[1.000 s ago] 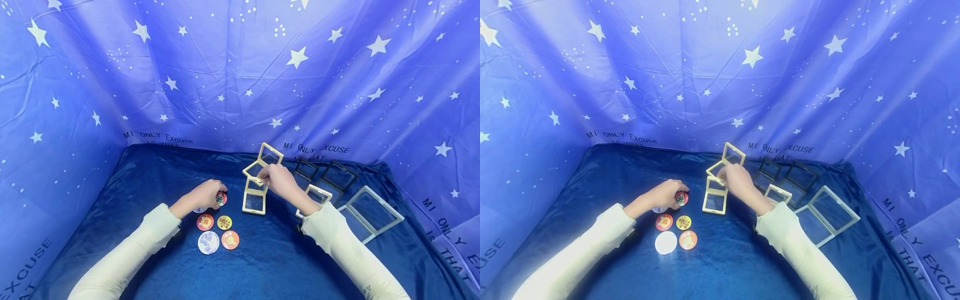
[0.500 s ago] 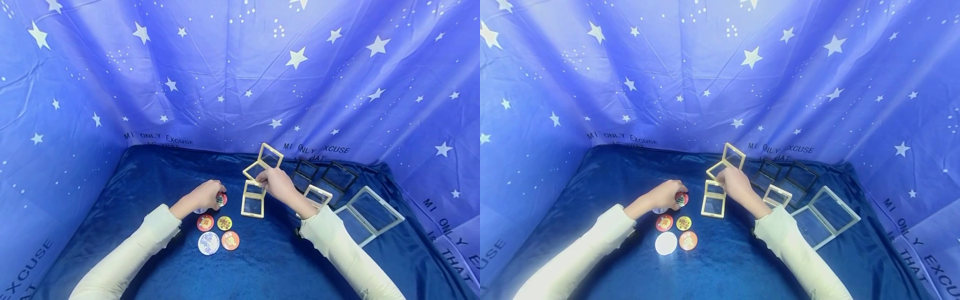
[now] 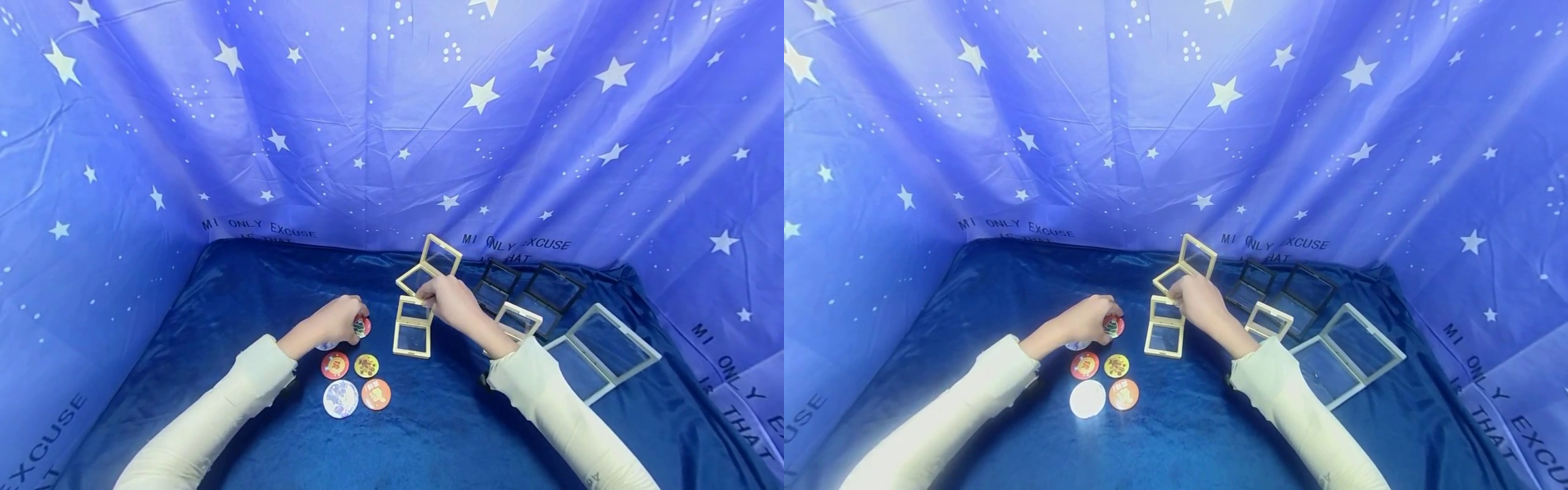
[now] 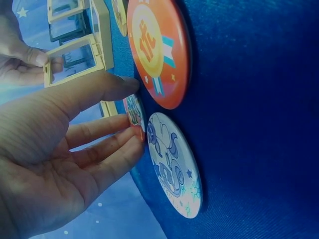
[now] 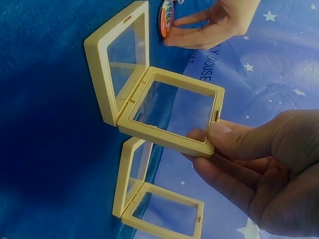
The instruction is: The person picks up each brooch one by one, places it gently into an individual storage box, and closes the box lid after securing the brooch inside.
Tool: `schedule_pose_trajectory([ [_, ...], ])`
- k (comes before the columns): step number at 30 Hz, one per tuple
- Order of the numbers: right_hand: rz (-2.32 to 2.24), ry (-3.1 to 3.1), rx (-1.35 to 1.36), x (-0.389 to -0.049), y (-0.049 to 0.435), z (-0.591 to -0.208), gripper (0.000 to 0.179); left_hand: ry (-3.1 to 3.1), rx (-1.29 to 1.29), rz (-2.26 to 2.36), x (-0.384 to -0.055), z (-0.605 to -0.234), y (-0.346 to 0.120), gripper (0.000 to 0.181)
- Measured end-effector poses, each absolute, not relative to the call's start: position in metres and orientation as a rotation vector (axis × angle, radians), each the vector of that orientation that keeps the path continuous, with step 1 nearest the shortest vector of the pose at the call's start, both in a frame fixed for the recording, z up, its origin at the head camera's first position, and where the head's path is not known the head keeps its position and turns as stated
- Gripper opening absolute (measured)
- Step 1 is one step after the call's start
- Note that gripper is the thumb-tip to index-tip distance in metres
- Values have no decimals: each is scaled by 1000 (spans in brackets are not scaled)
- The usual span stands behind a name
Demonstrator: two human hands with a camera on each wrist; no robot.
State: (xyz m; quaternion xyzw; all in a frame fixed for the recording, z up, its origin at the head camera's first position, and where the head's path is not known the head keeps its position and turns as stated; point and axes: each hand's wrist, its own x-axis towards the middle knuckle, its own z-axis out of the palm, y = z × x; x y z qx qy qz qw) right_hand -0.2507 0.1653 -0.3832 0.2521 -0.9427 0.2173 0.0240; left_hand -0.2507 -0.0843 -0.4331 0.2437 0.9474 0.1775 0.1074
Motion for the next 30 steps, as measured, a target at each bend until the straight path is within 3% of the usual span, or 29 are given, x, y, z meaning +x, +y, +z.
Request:
schedule_pose_trajectory([
  [30,671,-2980,771,-256,166,-381,15,2793,783,575,-246,-421,-79,46],
])
